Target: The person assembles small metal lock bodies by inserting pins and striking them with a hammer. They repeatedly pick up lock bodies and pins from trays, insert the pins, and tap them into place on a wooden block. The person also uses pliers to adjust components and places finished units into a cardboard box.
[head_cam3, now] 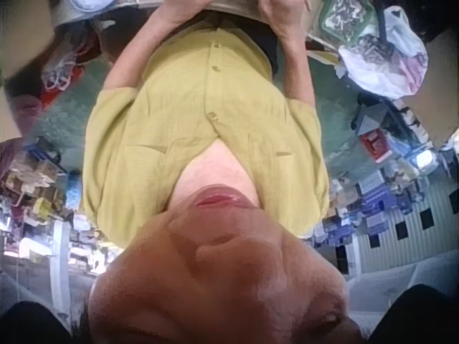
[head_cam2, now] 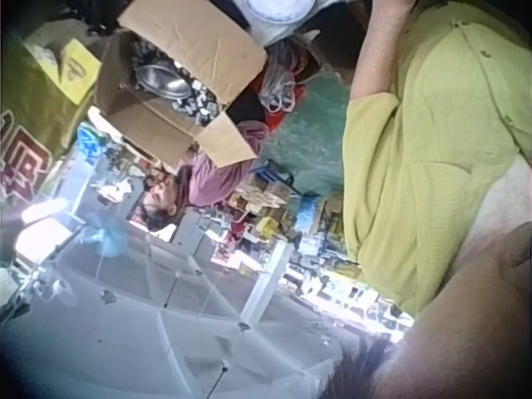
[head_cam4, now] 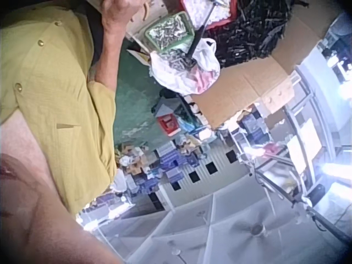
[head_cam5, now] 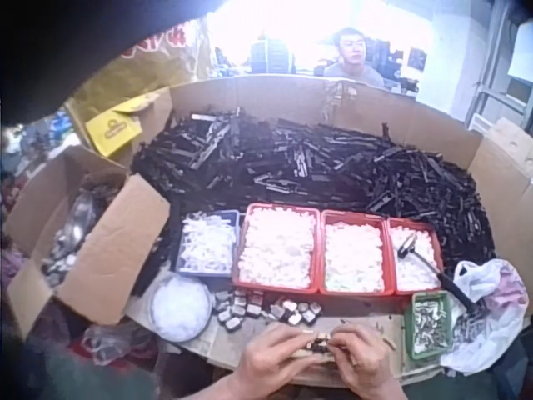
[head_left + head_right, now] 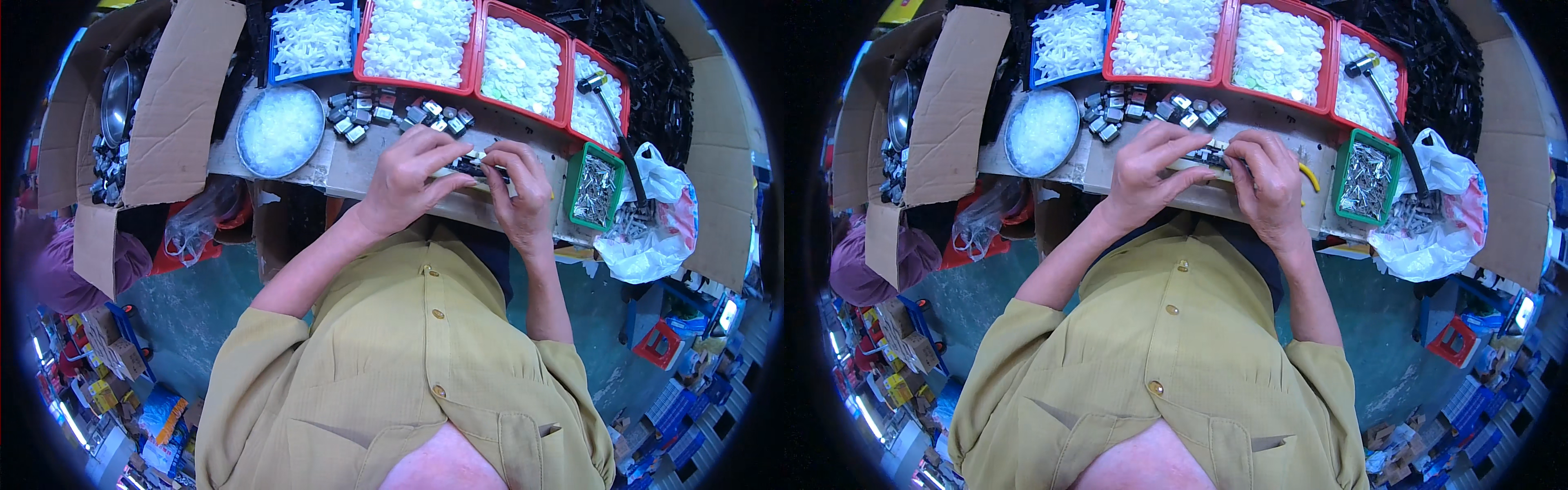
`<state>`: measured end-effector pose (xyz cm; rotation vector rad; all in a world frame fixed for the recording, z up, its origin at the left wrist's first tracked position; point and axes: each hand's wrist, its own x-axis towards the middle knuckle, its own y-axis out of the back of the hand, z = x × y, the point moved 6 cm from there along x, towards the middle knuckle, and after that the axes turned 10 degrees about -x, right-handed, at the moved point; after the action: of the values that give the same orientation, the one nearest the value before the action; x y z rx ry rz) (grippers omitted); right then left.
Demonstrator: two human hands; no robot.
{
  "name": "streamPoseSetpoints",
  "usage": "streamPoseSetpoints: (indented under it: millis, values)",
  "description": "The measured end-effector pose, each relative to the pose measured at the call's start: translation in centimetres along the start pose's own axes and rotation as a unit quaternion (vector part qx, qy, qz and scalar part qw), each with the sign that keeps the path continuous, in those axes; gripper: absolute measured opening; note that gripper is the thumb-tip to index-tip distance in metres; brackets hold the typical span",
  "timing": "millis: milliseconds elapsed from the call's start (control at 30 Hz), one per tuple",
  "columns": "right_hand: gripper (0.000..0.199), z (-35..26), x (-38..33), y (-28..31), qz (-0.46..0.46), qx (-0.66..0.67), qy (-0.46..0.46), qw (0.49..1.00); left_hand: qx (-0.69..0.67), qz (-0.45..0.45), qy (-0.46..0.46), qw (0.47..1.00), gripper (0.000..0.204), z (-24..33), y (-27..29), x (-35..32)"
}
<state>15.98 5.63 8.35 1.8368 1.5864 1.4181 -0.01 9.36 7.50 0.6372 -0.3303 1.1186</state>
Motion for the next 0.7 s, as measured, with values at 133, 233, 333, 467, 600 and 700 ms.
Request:
streamPoseSetpoints:
  millis: [133,233,333,467,600,700]
  values:
    - [0.015,0.6,-0.4,-1.5,-0.030,-0.027,0.014,0.999,0.121,-0.044,-0.074,0.989,0.033,0.2,-0.8,-2.0]
    - [0.016,1.0,-0.6,-2.1,-0.037,-0.051,0.020,0.998,0.171,-0.076,-0.107,0.977,0.031,0.2,-1.9,-3.0]
    - [0.016,1.1,-0.7,-2.8,-0.047,-0.042,0.020,0.998,0.199,-0.095,-0.122,0.968,0.030,-0.1,-2.5,-3.5]
    - [0.016,1.0,-0.7,-2.8,-0.057,-0.049,0.024,0.997,0.243,-0.124,-0.129,0.953,0.030,-0.3,-2.9,-3.5]
    - [0.016,1.1,-0.9,-2.9,-0.062,-0.053,0.029,0.996,0.270,-0.136,-0.138,0.943,0.029,-0.3,-3.0,-3.4]
    - [0.017,1.2,-0.8,-3.0,-0.064,-0.047,0.019,0.997,0.295,-0.153,-0.145,0.932,0.028,-0.3,-3.0,-3.2]
